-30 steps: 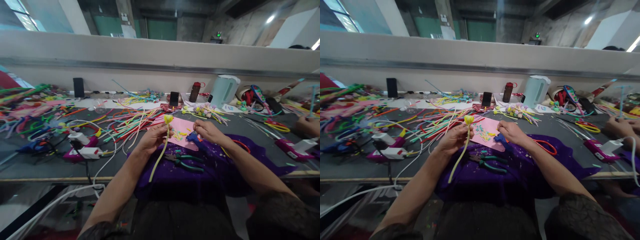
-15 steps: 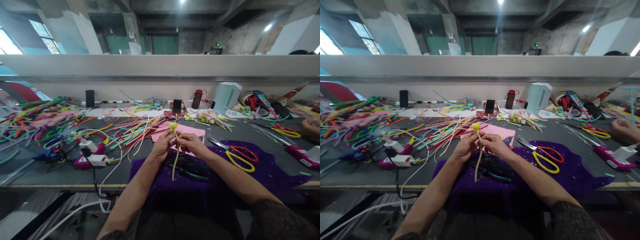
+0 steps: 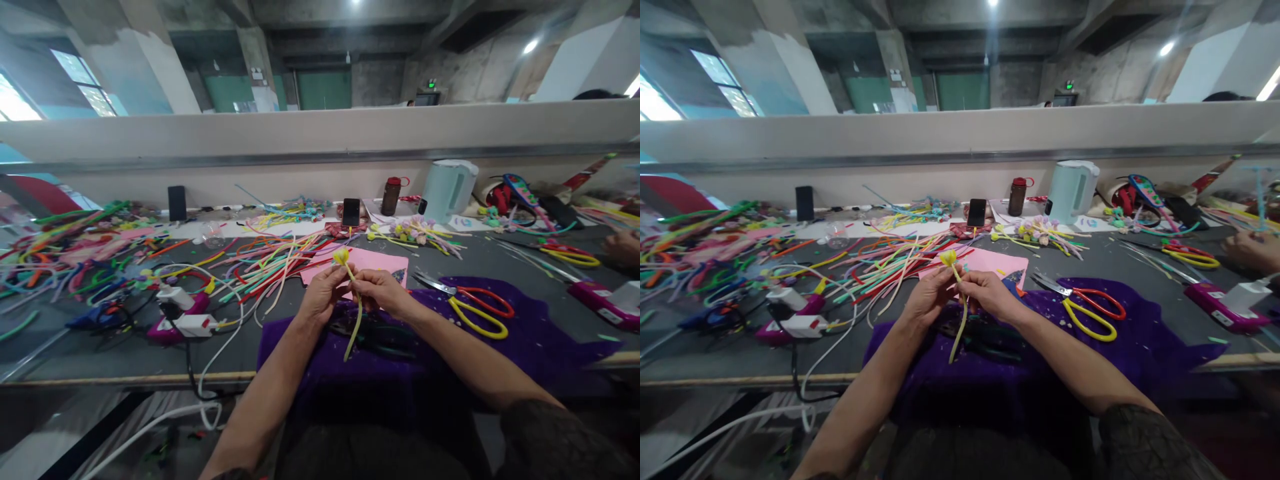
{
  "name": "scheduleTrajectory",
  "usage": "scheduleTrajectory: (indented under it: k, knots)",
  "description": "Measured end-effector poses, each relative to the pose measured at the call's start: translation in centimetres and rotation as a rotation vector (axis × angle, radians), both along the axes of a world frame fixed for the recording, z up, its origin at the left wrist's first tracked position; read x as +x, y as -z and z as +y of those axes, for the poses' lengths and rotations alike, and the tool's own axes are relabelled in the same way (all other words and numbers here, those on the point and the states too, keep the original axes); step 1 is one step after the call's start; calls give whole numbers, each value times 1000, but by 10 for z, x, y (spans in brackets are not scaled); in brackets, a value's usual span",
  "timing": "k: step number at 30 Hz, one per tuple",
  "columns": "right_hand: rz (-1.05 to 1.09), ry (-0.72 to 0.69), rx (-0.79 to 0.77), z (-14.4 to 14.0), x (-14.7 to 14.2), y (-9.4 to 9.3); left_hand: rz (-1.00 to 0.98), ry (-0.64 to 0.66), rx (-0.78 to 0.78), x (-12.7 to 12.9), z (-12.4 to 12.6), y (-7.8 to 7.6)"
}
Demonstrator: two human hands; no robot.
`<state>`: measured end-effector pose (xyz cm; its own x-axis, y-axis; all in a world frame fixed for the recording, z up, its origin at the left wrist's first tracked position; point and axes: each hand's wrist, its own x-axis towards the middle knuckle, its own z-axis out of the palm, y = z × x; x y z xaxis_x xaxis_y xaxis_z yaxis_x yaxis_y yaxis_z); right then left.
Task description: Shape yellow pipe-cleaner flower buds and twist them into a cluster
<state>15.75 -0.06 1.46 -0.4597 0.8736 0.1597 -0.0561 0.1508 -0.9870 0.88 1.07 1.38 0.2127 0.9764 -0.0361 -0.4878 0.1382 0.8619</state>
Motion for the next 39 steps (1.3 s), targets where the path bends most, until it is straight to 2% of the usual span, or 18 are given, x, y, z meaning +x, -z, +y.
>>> scheduleTrajectory:
  k: [12, 16, 25, 29, 33, 36, 39]
  knots:
    - [-43, -1, 41, -2, -2, -1, -17, -30, 39, 3, -4, -2]
    - [-48, -10, 61, -2, -2, 0, -78, -38, 68, 6, -7, 1]
    - [-61, -12, 115, -3, -5, 6, -142, -46, 27, 6, -8, 6]
    - [-23, -13, 90, -3, -3, 5, -48, -67, 70, 7, -8, 6]
    - [61, -39, -8, -1, 2, 3, 151, -126, 209, 6, -11, 4]
    - [115, -71, -59, 1, 5, 3, 278, -119, 284, 4, -13, 4]
    - [150, -110, -88, 1, 7, 3, 320, -100, 293, 4, -14, 5]
